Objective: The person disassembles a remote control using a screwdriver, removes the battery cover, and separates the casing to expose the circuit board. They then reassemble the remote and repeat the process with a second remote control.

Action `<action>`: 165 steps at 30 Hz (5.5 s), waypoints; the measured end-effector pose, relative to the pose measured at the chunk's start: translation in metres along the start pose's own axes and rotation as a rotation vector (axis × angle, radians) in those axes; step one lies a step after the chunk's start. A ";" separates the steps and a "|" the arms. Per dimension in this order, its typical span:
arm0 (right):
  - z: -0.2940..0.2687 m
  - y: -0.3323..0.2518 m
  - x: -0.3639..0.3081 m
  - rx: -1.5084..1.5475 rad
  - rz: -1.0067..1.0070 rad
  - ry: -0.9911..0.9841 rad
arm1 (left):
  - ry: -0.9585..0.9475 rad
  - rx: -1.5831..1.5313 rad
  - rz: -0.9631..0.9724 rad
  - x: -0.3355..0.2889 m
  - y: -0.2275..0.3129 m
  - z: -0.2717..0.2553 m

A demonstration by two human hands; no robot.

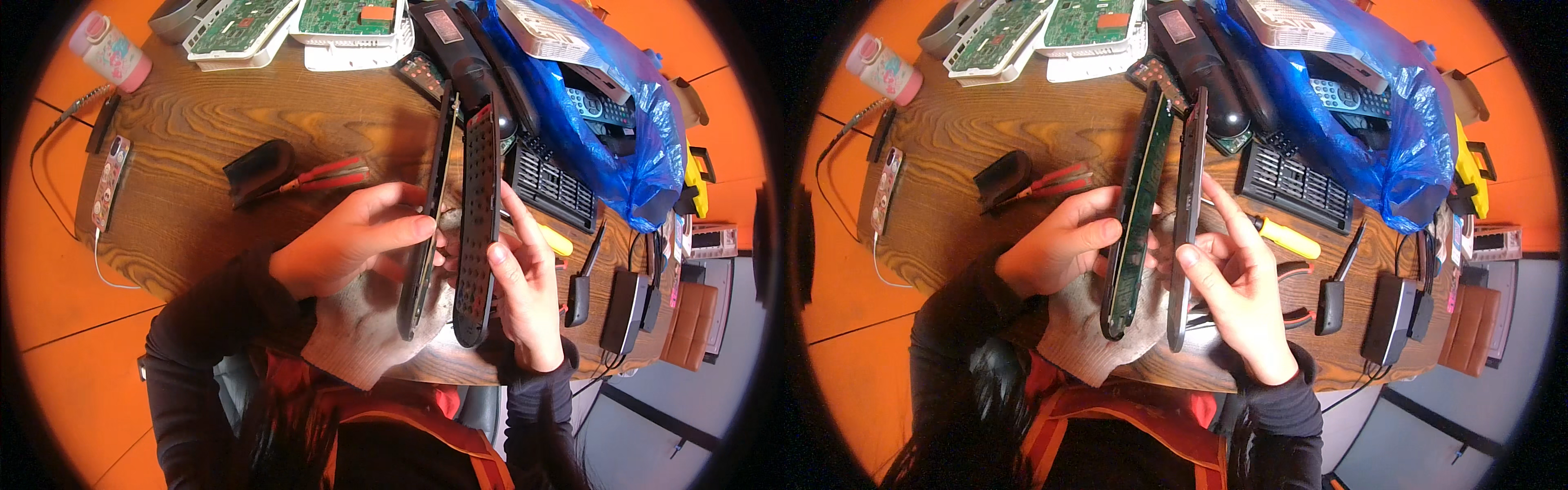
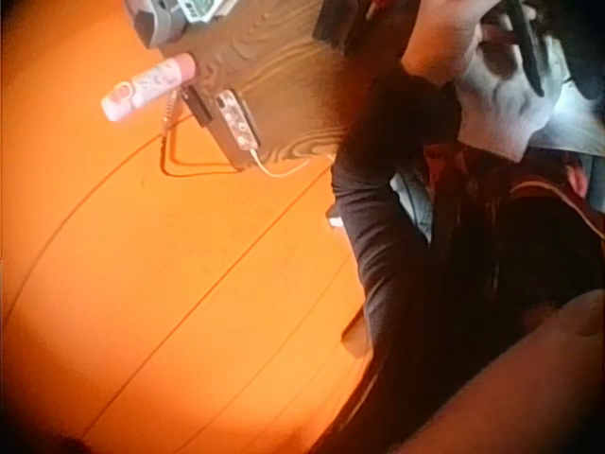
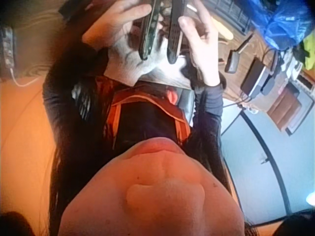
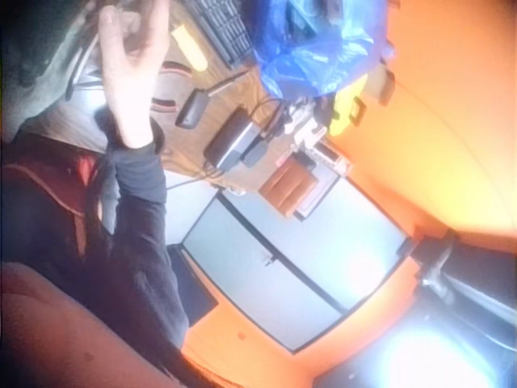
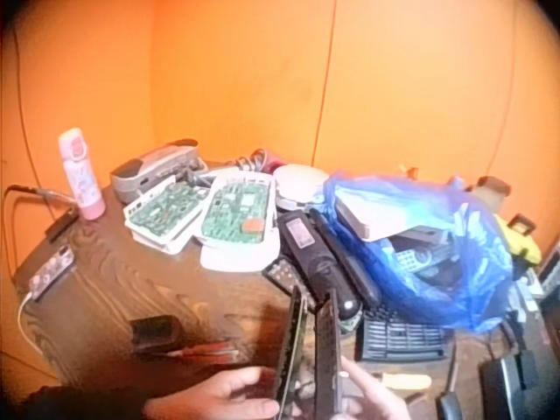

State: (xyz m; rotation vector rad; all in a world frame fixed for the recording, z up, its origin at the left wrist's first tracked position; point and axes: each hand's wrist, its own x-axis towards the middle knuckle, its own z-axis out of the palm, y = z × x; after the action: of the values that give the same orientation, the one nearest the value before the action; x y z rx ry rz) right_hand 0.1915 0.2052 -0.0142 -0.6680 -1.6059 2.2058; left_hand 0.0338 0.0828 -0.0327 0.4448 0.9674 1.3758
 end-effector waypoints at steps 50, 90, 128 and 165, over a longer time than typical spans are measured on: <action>-0.003 -0.006 -0.008 -0.088 -0.452 0.070 | -0.215 0.278 0.146 -0.020 -0.026 0.032; -0.040 -0.012 0.003 0.301 -0.575 0.368 | 0.143 0.178 0.288 -0.018 0.015 0.016; -0.018 -0.017 -0.003 -1.167 -0.842 0.067 | -0.019 1.110 0.895 -0.020 0.015 0.012; -0.020 -0.006 0.003 -1.084 -1.174 0.354 | 0.043 -0.054 0.296 -0.016 0.011 0.016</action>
State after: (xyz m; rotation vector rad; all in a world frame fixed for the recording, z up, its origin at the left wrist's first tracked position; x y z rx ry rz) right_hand 0.1998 0.2243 -0.0138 -0.1633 -2.0762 0.3222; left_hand 0.0411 0.0737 -0.0107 0.5350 0.9227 1.6802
